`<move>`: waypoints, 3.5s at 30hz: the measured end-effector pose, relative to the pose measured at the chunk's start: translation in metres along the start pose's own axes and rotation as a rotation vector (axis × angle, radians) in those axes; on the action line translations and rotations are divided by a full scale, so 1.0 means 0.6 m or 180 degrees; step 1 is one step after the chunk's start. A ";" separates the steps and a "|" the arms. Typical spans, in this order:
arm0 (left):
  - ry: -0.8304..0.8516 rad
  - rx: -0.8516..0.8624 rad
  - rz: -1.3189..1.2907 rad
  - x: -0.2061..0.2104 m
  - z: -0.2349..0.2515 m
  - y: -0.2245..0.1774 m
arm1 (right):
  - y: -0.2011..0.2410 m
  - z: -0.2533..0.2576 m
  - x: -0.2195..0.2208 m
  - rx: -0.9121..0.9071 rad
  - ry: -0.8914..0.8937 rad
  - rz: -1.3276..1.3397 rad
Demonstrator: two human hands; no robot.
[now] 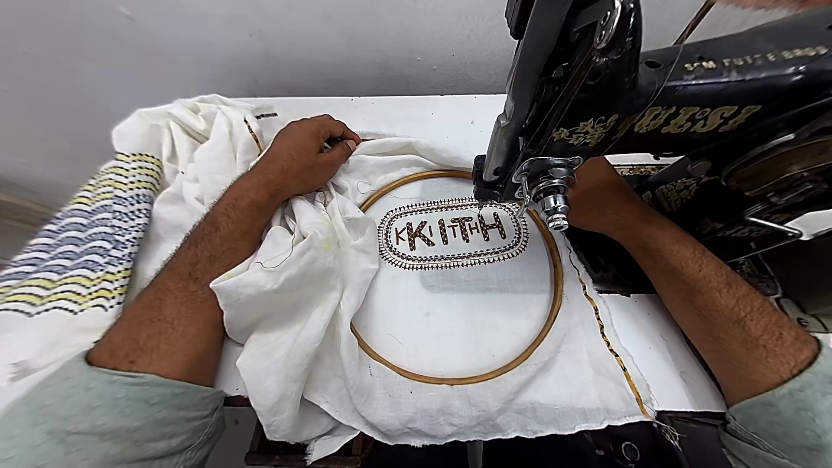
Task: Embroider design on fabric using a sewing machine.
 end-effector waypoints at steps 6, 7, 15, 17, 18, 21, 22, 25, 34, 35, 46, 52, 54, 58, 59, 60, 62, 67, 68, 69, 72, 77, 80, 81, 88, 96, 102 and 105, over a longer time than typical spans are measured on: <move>0.0005 0.0004 0.0014 0.001 0.000 0.002 | 0.003 0.000 -0.002 -0.0038 -0.0026 0.0026; 0.0000 0.0000 0.0011 0.001 0.001 0.002 | 0.004 0.000 -0.003 -0.0039 -0.0024 0.0023; 0.0012 -0.0042 0.0008 0.001 0.001 0.003 | 0.001 0.001 -0.001 -0.0046 -0.0038 0.0035; 0.0009 -0.0031 -0.0001 0.000 0.001 0.003 | 0.001 0.001 0.000 -0.0004 -0.0013 0.0042; 0.0008 -0.0033 -0.0002 0.000 0.001 0.003 | 0.001 0.000 -0.001 0.0001 -0.0006 0.0042; -0.0004 -0.0046 -0.0003 0.000 0.000 0.001 | 0.002 -0.001 -0.001 -0.0015 -0.0006 0.0053; -0.0002 -0.0047 -0.0003 0.000 0.000 0.001 | 0.002 -0.002 -0.001 0.0008 0.0016 0.0054; -0.0001 -0.0022 -0.0004 0.000 0.001 0.002 | 0.002 -0.002 -0.002 0.0064 0.0065 0.0025; 0.0002 -0.0045 0.0021 0.000 0.000 0.001 | 0.000 -0.001 0.000 0.0107 0.0098 -0.0030; 0.0002 -0.0035 0.0020 0.000 0.000 0.001 | -0.001 -0.002 0.000 0.0117 0.0103 -0.0027; 0.0013 -0.0011 0.0029 0.000 0.002 0.003 | -0.002 0.001 0.002 -0.0005 0.0018 -0.0022; 0.0018 -0.0045 0.0050 0.000 0.001 0.002 | -0.001 0.000 0.001 -0.0004 0.0000 -0.0050; 0.0022 -0.0036 0.0041 0.000 0.001 0.003 | 0.003 -0.001 -0.001 -0.0031 -0.0008 -0.0046; 0.0036 -0.0019 0.0063 0.001 0.001 0.002 | 0.005 -0.001 -0.002 -0.0062 -0.0002 -0.0044; 0.0040 -0.0022 0.0067 0.001 0.001 0.003 | 0.005 -0.001 -0.002 -0.0068 -0.0005 -0.0040; 0.0038 -0.0020 0.0073 0.001 0.001 0.002 | 0.005 -0.001 -0.001 -0.0062 0.0009 -0.0034; 0.0035 -0.0016 0.0077 0.001 0.001 0.001 | 0.003 -0.001 0.000 -0.0021 0.0038 -0.0021; 0.0026 0.0024 0.0066 0.001 0.001 0.003 | 0.002 0.000 0.000 -0.0014 0.0040 -0.0048; 0.0028 0.0036 0.0069 0.001 0.002 0.002 | 0.003 0.000 -0.001 -0.0022 0.0033 -0.0051; 0.0029 0.0046 0.0074 0.001 0.002 0.002 | 0.003 0.000 -0.001 -0.0029 0.0031 -0.0052; 0.0014 0.0044 0.0092 0.001 0.001 0.001 | 0.003 0.000 -0.001 -0.0037 0.0025 -0.0038; 0.0013 0.0049 0.0082 0.001 0.001 0.001 | 0.002 0.000 0.000 -0.0030 0.0030 -0.0025; 0.0013 0.0069 0.0087 0.001 0.001 0.001 | 0.002 0.000 0.000 -0.0026 0.0021 -0.0055; 0.0022 0.0067 0.0087 0.001 0.001 0.002 | 0.001 0.000 0.001 -0.0027 0.0021 -0.0067; 0.0021 0.0031 0.0067 0.001 0.001 0.001 | 0.002 -0.001 0.000 0.0009 0.0063 -0.0098; 0.0032 -0.0002 0.0079 0.001 0.001 0.000 | 0.007 -0.003 -0.002 0.0088 0.0132 -0.0089; 0.0010 -0.0027 0.0040 0.000 0.000 0.001 | 0.003 -0.003 -0.001 0.0168 0.0187 -0.0099; -0.0004 -0.0031 0.0030 0.000 0.000 0.001 | 0.005 -0.004 -0.002 0.0148 0.0174 -0.0071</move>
Point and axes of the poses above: each hand's wrist, its own z-axis towards the middle knuckle, its own x-axis out of the palm, y = z × x, the point moved 8 cm from there along z, towards the middle knuckle, and after that the axes turned 12 degrees about -z, right-handed, at the moved point
